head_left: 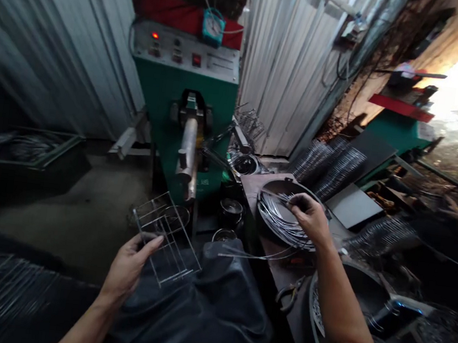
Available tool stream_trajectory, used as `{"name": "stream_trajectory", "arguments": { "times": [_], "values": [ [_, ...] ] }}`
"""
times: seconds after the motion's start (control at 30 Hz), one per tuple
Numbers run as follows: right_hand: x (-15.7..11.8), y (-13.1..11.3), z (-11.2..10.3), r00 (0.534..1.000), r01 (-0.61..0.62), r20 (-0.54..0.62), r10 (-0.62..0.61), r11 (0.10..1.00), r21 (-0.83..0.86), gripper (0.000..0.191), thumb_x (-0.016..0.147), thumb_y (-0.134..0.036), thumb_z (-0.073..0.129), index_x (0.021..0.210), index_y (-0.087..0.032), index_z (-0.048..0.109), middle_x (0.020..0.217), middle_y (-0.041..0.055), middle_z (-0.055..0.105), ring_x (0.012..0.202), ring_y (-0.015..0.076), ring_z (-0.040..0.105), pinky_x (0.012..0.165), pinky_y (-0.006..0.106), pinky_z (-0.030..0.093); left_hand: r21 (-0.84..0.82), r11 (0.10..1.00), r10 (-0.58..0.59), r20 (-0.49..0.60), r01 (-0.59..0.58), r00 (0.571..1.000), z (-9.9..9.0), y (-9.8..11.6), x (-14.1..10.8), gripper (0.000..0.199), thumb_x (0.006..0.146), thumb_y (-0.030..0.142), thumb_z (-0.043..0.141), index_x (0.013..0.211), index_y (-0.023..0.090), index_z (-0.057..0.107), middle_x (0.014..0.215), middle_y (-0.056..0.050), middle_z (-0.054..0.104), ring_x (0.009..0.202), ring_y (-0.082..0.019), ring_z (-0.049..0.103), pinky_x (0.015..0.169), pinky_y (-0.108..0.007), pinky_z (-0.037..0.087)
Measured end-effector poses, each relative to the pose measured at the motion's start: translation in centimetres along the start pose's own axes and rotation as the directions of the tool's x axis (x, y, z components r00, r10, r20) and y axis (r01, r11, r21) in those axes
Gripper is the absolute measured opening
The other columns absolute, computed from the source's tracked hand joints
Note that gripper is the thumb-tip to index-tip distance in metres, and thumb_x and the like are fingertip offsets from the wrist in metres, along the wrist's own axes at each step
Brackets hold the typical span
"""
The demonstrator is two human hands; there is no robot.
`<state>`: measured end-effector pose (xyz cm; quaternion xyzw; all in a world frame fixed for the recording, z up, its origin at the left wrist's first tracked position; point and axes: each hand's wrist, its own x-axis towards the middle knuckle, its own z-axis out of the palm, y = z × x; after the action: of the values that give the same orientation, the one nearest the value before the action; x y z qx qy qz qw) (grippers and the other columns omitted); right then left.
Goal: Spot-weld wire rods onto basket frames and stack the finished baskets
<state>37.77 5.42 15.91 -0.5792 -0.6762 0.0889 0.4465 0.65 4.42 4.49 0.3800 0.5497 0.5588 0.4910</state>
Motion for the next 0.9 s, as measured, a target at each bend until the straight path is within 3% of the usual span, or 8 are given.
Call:
{"name": "stream_trajectory", "arguments": {
  "times": [0.1, 0.2, 0.4, 0.6, 0.9],
  "values": [
    [-0.1, -0.6, 4.6, 0.977, -0.043, 0.211, 0.011, 0.988, 0.148, 0.016, 0.075, -0.033, 0.059, 0.08, -0.018, 0.064, 0.073, 0.0007, 0.064, 0.07, 0.0158, 0.059, 0.067, 0.027, 0.046, 0.016, 0.998, 0.065, -0.004, -0.064, 0.998, -0.9, 1.2, 1.8, 0.029, 0.051, 0.04, 0.075, 0.062, 0.017, 0.062, 0.066, 0.001, 0.062, 0.07, -0.014, 0.054, 0.072, -0.026, 0.041],
    [0.1, -1.1, 9.5, 0.949, -0.027, 0.313, -0.043, 0.976, 0.217, 0.018, 0.076, -0.035, 0.059, 0.078, -0.019, 0.065, 0.073, 0.0011, 0.064, 0.071, 0.0165, 0.059, 0.068, 0.028, 0.046, 0.023, 0.995, 0.096, -0.01, -0.096, 0.995, -1.5, 1.7, 3.2, 0.029, 0.051, 0.041, 0.074, 0.061, 0.017, 0.061, 0.063, 0.002, 0.059, 0.066, -0.013, 0.052, 0.071, -0.026, 0.039],
    [0.6, -0.4, 17.1, 0.957, 0.12, 0.231, -0.174, 0.966, 0.227, 0.016, 0.08, -0.035, 0.057, 0.077, -0.021, 0.065, 0.078, 0.0042, 0.063, 0.079, 0.0185, 0.058, 0.073, 0.031, 0.045, -0.002, 0.996, 0.087, 0.053, -0.087, 0.995, -1.1, 1.1, 4.7, 0.025, 0.054, 0.037, 0.073, 0.062, 0.017, 0.061, 0.062, 0.003, 0.058, 0.065, -0.012, 0.05, 0.068, -0.025, 0.037],
    [0.9, 1.4, 20.0, 0.951, 0.193, 0.214, -0.225, 0.968, 0.162, 0.015, 0.084, -0.033, 0.054, 0.08, -0.022, 0.065, 0.08, 0.0047, 0.063, 0.082, 0.0202, 0.055, 0.077, 0.034, 0.043, -0.043, 0.999, 0.009, 0.198, -0.001, 0.98, -0.2, -0.1, 5.7, 0.019, 0.059, 0.032, 0.073, 0.065, 0.017, 0.063, 0.067, 0.001, 0.062, 0.069, -0.012, 0.052, 0.072, -0.025, 0.037],
    [2.1, 3.1, 21.8, 0.939, 0.224, 0.236, -0.252, 0.965, 0.138, 0.015, 0.085, -0.031, 0.054, 0.082, -0.022, 0.065, 0.08, 0.0044, 0.064, 0.082, 0.0202, 0.054, 0.078, 0.035, 0.042, -0.138, 0.981, -0.113, 0.167, 0.137, 0.979, 0.9, -0.4, 7.0, 0.023, 0.055, 0.033, 0.075, 0.061, 0.016, 0.06, 0.063, 0.002, 0.059, 0.066, -0.011, 0.049, 0.068, -0.024, 0.036]
  ]
}}
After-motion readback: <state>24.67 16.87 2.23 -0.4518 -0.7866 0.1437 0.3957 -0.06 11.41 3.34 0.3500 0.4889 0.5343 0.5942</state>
